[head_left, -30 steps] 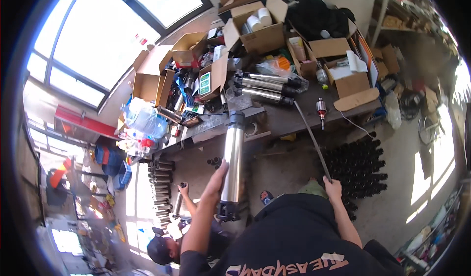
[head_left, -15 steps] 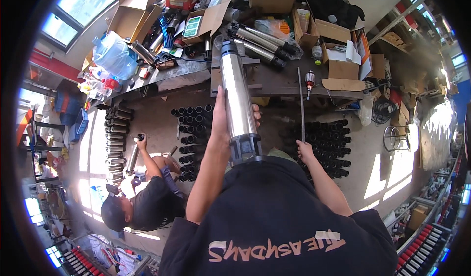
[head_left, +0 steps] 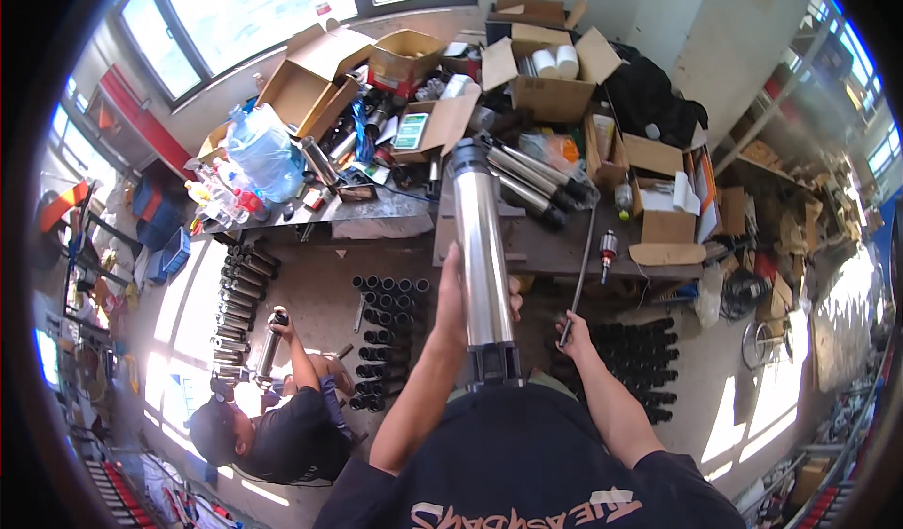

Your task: The person assembles shock absorbers by placing a large metal cylinder into a mounting fixture, using a dual-handle tool to rotate or press a cap onto the cylinder, and then setting the assembled unit down on the floor among many similar black cylindrical components.

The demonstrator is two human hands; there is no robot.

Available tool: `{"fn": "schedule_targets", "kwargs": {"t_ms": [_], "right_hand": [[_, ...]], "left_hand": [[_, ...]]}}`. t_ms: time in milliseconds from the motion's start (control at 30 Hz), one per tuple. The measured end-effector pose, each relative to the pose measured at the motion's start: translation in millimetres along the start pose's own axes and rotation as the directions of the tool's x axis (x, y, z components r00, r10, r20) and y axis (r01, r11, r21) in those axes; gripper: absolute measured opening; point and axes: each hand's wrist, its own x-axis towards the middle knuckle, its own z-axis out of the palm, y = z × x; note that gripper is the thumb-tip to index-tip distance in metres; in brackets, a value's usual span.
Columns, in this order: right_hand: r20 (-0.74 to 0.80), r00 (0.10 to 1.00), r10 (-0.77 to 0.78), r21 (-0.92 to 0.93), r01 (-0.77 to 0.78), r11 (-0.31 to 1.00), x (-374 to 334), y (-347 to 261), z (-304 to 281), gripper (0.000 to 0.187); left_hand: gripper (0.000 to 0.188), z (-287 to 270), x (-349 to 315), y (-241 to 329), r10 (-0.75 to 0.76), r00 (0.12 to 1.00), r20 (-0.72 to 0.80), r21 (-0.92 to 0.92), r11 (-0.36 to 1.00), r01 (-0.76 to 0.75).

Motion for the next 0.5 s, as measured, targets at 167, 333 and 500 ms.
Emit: {"fn": "schedule_targets", "kwargs": {"t_ms": [167, 333, 500], "right_hand": [[0.079, 0.996, -0.034, -0.023, 0.036, 0.999, 19, 9, -15, 0.040], [0.003, 0.982, -0.191, -0.187, 0.188, 0.964, -23, 28, -30, 0.059], [-0.166, 0.980, -0.108, -0.195, 0.075, 0.978, -23, 79, -106, 0.044]], "left_hand": [[0.077, 6, 3, -19, -0.008, 0.968, 0.252, -0.190, 0.980, 0.058], [0.084, -1, -4, -14, 0.038, 0.995, 0.091, 0.065, 0.997, -0.044], [0.084, -43, 14, -15, 0.118, 0.992, 0.049, -0.068, 0.991, -0.115]]}}
